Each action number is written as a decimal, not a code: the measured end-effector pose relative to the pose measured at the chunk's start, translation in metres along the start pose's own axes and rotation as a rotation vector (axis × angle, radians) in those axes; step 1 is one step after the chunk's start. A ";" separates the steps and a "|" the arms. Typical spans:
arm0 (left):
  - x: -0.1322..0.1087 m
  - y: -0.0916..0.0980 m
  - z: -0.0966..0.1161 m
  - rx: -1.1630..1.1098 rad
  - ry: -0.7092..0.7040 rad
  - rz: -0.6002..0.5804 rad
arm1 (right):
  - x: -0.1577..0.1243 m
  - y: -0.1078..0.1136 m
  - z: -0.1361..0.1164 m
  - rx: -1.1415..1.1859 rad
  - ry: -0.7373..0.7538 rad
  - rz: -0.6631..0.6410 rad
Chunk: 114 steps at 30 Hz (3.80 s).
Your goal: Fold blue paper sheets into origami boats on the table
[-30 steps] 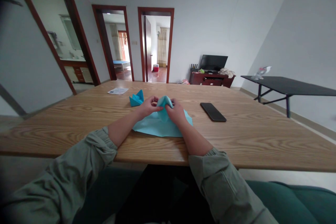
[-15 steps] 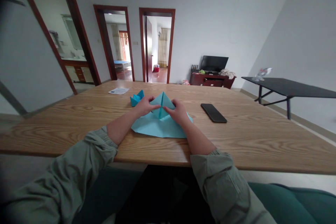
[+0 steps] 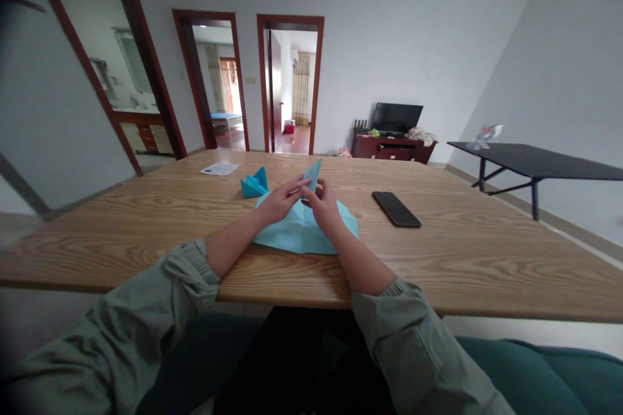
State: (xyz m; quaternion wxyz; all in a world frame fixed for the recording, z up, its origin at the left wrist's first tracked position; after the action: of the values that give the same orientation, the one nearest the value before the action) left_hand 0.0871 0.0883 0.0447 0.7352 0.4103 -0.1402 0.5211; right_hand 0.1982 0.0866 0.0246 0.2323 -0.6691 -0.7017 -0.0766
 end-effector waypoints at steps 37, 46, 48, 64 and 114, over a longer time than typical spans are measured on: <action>0.000 0.020 -0.011 -0.115 0.166 0.163 | -0.005 0.004 -0.021 -0.882 0.296 0.015; -0.002 0.023 -0.015 0.118 0.155 0.160 | -0.008 -0.003 -0.037 -1.084 0.441 0.024; -0.003 0.033 -0.016 0.236 0.179 0.232 | -0.010 -0.002 -0.042 -1.129 0.455 0.080; -0.004 0.047 -0.030 -0.027 0.354 0.366 | -0.011 0.041 -0.051 -0.864 0.322 0.474; 0.005 0.025 -0.004 -0.291 0.167 0.148 | -0.011 0.008 -0.051 -0.844 0.319 0.134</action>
State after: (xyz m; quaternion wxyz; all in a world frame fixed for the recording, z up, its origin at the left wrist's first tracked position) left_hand 0.0662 0.0977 0.0571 0.7555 0.2432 -0.1826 0.5803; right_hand 0.2172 0.0562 0.0637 0.0488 -0.7292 -0.5196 -0.4426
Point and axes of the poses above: each hand's wrist, its own x-axis towards the middle knuckle, its own y-axis out of the back of the hand, z = x × y, the point moved 9 cm from there along x, towards the middle knuckle, and after that the axes turned 5 degrees about x, right-handed, at the moved point
